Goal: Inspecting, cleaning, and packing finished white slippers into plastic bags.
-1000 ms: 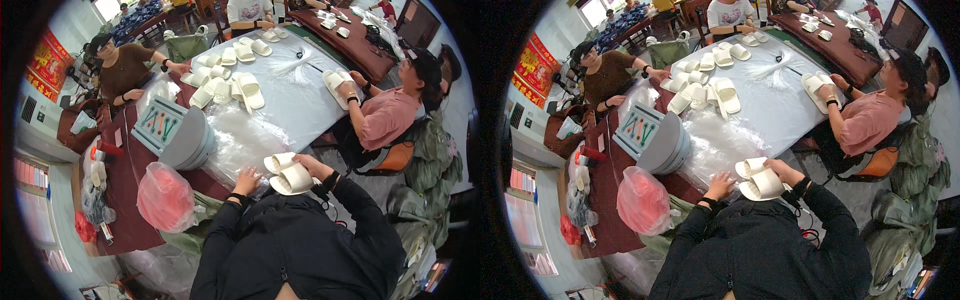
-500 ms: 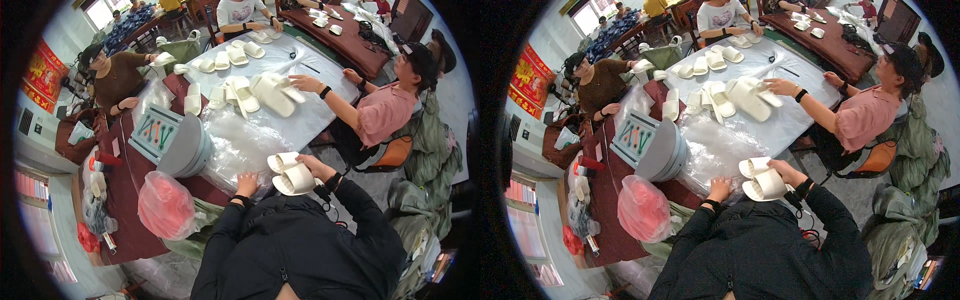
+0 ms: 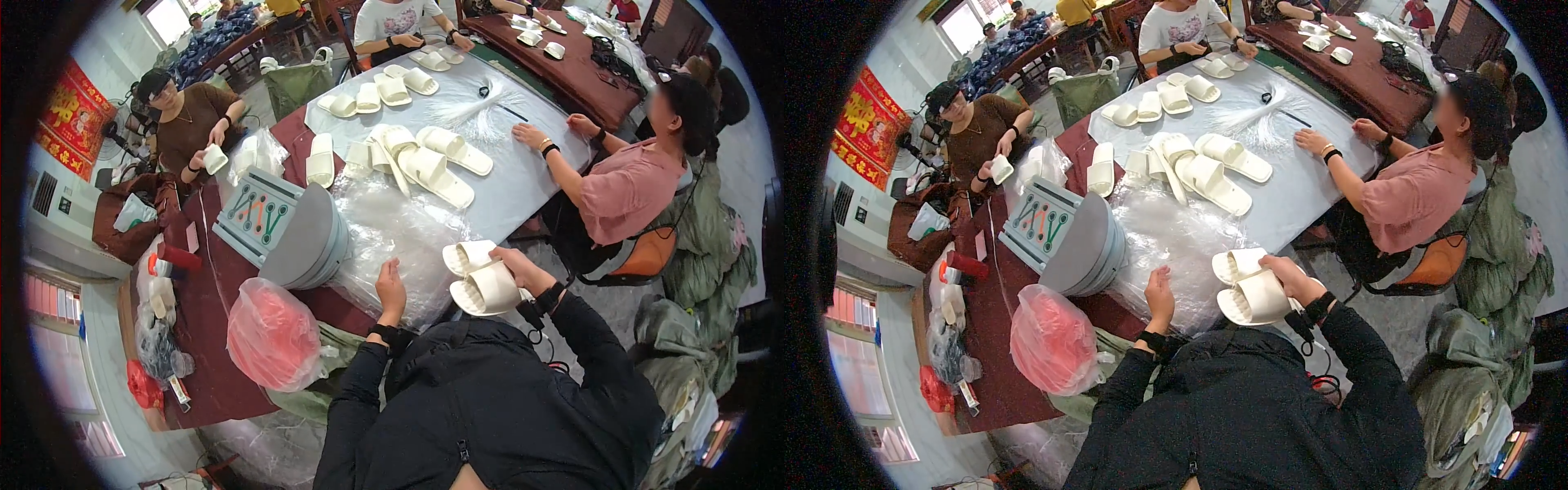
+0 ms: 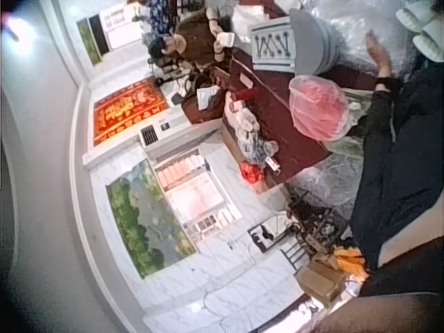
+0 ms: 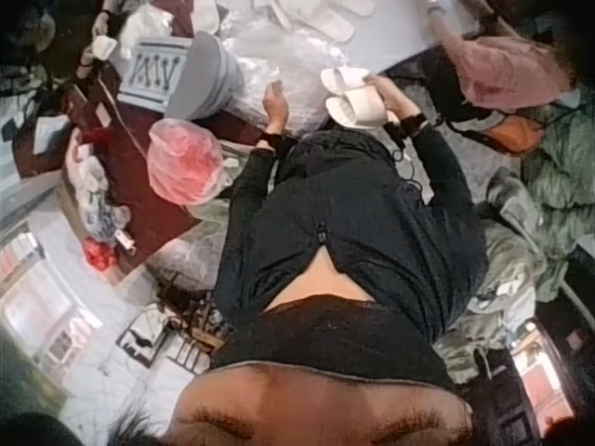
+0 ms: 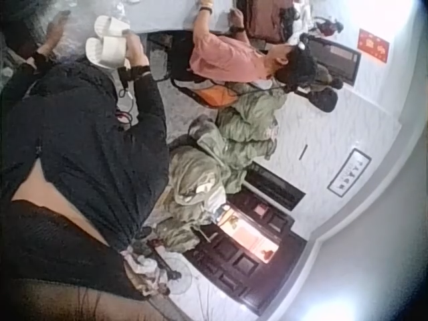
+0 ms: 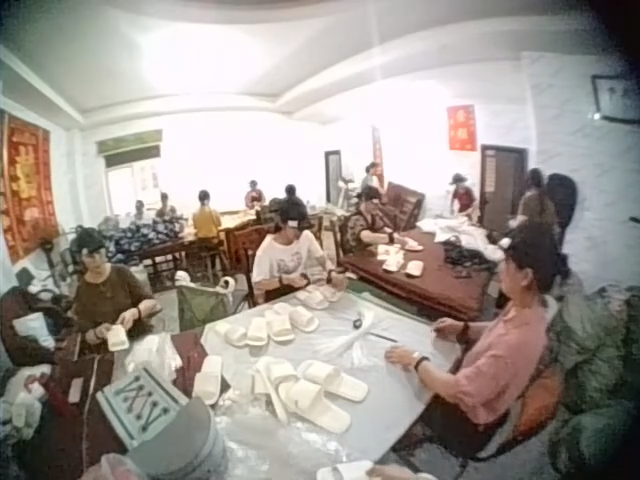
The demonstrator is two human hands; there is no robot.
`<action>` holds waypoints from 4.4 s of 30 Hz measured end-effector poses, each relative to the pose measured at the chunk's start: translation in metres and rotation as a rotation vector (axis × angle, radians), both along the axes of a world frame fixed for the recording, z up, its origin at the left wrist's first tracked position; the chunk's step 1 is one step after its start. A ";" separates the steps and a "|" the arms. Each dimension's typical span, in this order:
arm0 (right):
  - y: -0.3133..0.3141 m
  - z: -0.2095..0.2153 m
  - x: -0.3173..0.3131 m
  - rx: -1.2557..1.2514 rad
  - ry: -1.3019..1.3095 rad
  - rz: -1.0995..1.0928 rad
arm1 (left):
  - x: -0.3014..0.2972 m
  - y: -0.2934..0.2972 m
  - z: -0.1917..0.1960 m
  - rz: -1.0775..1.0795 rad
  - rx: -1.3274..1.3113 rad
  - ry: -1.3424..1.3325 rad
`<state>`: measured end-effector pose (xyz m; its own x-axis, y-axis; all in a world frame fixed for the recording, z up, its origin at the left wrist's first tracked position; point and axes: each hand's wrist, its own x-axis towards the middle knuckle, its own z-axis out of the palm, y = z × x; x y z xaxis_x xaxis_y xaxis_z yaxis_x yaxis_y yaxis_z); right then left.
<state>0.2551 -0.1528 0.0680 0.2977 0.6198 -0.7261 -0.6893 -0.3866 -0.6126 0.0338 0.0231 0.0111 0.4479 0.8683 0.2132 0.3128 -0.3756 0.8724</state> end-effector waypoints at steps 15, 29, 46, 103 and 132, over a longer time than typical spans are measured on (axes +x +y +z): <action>0.073 0.051 -0.034 -0.032 -0.223 0.137 | -0.002 -0.013 0.029 -0.063 0.213 -0.078; 0.131 -0.020 -0.058 0.228 0.196 -0.267 | -0.007 -0.023 0.023 -0.215 0.497 0.315; 0.183 -0.040 -0.079 0.342 0.493 0.075 | -0.021 -0.017 0.026 -0.293 0.431 0.266; 0.142 0.158 -0.067 0.777 -2.061 1.090 | -0.075 0.012 0.178 -0.353 -0.848 -0.176; 0.136 0.063 -0.105 0.637 -1.633 1.114 | -0.154 -0.012 0.143 -0.653 -0.760 -0.028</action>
<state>0.1501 -0.0166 0.1312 -0.2934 0.9510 0.0972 0.8294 0.3038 -0.4688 -0.1199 0.0111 0.1544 0.8888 0.3641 -0.2785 0.2203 0.1935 0.9560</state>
